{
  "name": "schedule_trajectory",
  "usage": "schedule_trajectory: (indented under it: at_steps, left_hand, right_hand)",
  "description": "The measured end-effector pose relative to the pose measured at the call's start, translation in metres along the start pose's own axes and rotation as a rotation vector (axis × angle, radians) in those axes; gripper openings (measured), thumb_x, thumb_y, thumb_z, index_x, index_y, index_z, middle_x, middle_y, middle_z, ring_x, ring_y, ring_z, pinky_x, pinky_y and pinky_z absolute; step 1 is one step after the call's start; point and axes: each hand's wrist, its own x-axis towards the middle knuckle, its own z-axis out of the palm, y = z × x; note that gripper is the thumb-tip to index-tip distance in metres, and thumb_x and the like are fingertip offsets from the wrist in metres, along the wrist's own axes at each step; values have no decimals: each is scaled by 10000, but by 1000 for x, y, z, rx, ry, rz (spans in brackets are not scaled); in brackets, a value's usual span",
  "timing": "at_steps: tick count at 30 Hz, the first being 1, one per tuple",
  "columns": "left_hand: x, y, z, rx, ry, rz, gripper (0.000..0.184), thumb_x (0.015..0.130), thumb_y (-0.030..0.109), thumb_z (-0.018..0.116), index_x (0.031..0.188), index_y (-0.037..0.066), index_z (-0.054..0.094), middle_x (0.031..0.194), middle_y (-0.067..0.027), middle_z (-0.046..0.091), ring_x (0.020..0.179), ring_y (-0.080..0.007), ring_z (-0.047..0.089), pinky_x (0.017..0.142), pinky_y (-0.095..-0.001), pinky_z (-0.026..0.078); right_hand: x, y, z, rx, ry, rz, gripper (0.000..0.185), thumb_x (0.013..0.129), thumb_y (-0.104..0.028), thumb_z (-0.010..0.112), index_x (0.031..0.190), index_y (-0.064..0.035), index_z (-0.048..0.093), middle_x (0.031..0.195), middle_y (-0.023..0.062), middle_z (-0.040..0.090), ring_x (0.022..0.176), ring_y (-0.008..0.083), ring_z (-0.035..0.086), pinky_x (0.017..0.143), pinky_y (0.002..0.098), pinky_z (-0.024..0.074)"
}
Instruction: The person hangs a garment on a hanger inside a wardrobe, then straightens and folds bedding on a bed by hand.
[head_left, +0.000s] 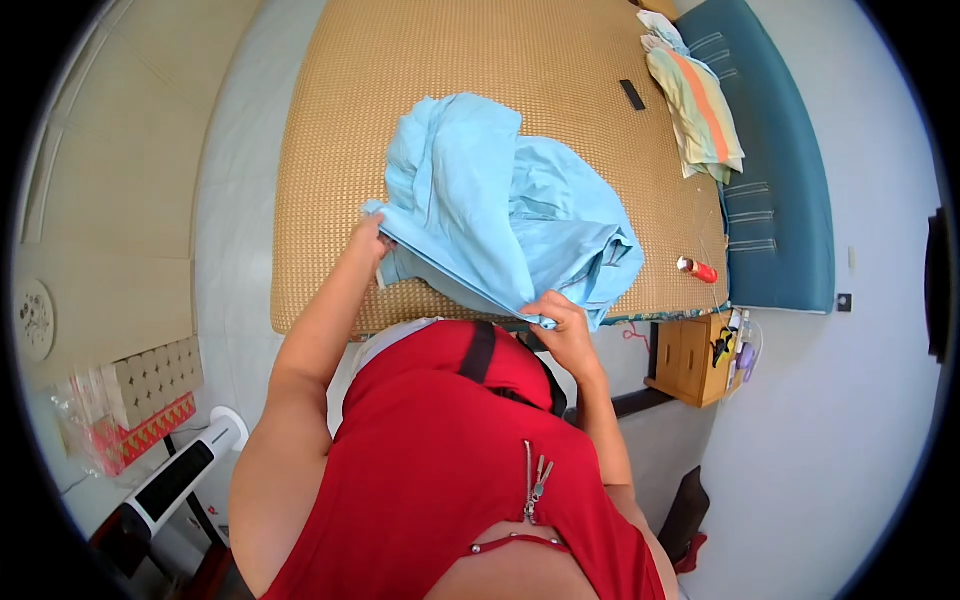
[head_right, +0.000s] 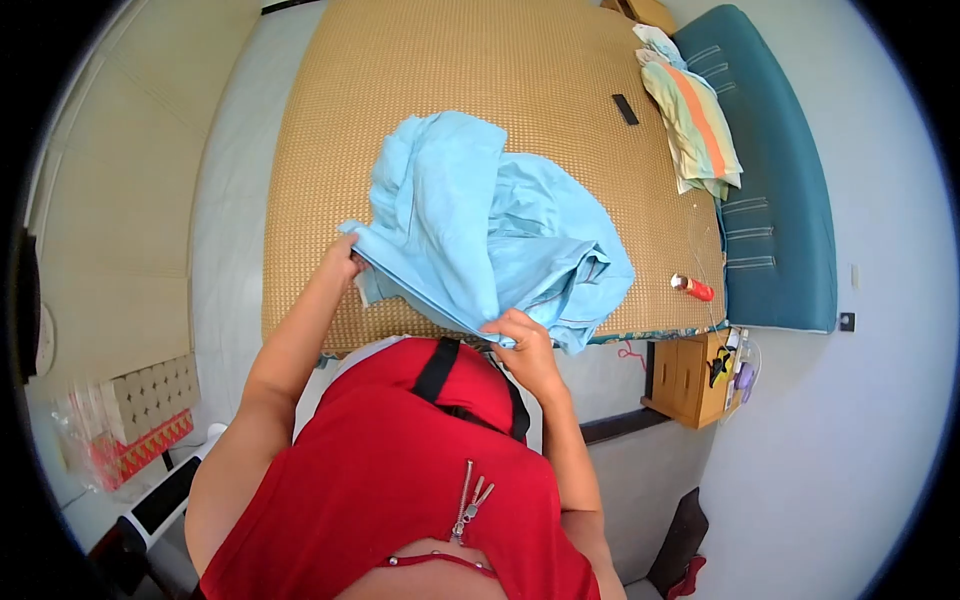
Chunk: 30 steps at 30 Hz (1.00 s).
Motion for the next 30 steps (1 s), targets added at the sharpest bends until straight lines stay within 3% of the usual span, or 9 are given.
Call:
schedule_trajectory:
  at_steps: [3,7,10,11,13,16,20,25,30]
  left_hand:
    - [-14,54,45,-346,-167,216,373,978,77,346,1348,63,386,1315,-192,469,1168,-347,504,1008,-540,417]
    - [-135,149,122,-252,-401,768,315,973,66,390,1280,10,430,1210,-157,538,1084,-286,562,939,-443,489]
    - [-171,160,163,-112,-595,982,241,957,86,467,1183,14,508,1103,-136,605,997,-236,609,864,-376,527]
    - [-174,152,174,-42,-678,948,200,949,94,503,1135,36,547,1027,-76,634,902,-167,621,798,-307,525]
    - [-179,128,186,255,-755,866,193,933,91,527,1115,42,571,1015,-44,624,899,-144,606,781,-274,509]
    - [-174,84,190,539,-906,729,181,921,92,547,1085,39,602,1004,-8,618,896,-103,582,773,-238,483]
    - [-174,43,193,731,-1063,688,195,916,94,552,1090,32,615,1013,8,619,911,-73,555,799,-226,457]
    - [-181,15,199,941,-1117,767,245,913,98,554,1125,-18,597,1026,-25,633,955,-99,558,831,-239,449]
    - [-185,3,199,971,-1220,791,223,920,76,549,1113,-22,601,1046,-21,621,987,-108,548,872,-251,437]
  right_hand:
    - [8,-4,3,-51,-3,-16,297,686,79,662,941,-72,681,806,80,560,777,238,571,661,320,445]
    - [26,-20,16,-40,-39,-64,261,733,-4,681,978,-91,689,843,92,595,795,249,586,705,334,459]
    - [38,-24,21,32,-175,-99,241,772,-59,685,1010,-90,690,877,92,621,819,249,596,730,324,465]
    - [40,-22,26,51,-202,-103,247,779,-66,687,1026,-86,689,887,91,627,832,244,598,740,311,463]
    - [41,-26,24,39,-214,-55,222,843,-109,646,1060,-65,667,925,93,646,880,236,613,787,301,467]
    - [42,-11,20,65,206,-89,201,919,-192,564,1028,-40,638,844,128,631,795,241,616,740,331,472]
    - [42,-34,-25,175,288,66,238,982,-243,449,1015,-44,574,678,85,539,637,171,531,622,302,428]
    - [52,-25,-30,113,462,-117,230,968,-175,456,1157,-52,504,796,82,552,706,199,543,658,315,439]
    - [60,-27,-38,-117,613,-203,419,910,-68,500,1321,-58,420,1021,129,566,900,289,581,773,358,464]
